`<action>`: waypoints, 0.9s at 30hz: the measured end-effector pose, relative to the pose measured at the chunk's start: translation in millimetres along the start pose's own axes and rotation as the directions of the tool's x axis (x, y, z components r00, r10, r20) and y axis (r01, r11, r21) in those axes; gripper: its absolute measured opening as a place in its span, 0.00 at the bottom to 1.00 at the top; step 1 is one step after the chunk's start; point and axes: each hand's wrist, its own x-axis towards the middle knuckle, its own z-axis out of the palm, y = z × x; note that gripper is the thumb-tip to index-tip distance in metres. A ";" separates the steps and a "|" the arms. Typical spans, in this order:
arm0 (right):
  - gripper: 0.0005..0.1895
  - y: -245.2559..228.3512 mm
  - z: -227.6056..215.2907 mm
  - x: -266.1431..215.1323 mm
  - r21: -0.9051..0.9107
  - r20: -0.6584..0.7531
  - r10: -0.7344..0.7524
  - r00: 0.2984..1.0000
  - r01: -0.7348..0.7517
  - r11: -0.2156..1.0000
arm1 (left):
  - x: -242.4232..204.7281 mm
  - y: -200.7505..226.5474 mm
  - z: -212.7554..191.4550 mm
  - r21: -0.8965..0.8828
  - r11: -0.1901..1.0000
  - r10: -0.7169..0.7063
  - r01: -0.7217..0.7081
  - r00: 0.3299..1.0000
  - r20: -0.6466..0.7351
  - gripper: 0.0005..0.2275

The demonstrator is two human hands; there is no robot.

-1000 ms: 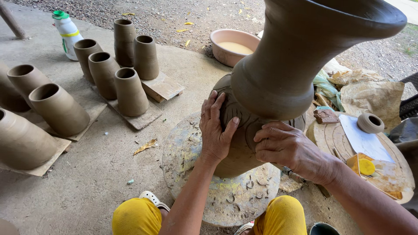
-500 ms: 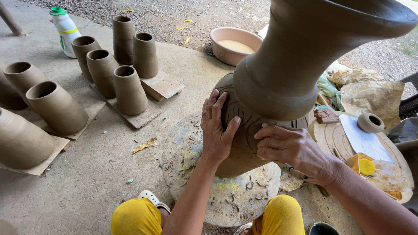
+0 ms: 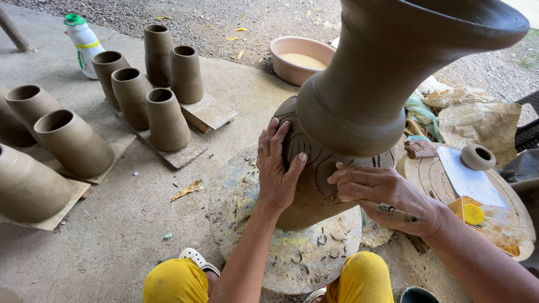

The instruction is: The person carves a leaf-like pattern onto a large clay vase using a small pointed tool and their fingers.

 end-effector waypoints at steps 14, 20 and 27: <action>0.14 0.3 8.3 1.2 -0.143 -0.059 -0.014 0.998 0.005 0.990 | -1.8 1.9 1.2 -0.002 0.999 -0.039 0.039 0.999 0.001 0.31; 0.13 9.6 14.3 -6.3 -0.080 -0.153 -0.007 0.988 -0.005 0.997 | -1.8 0.6 0.1 -0.013 1.000 0.000 0.000 1.000 -0.007 0.31; 0.12 9.5 10.7 -11.7 -0.089 -0.162 0.017 0.987 -0.031 0.996 | -2.2 -1.3 0.3 -0.017 1.000 -0.001 0.001 1.000 0.002 0.32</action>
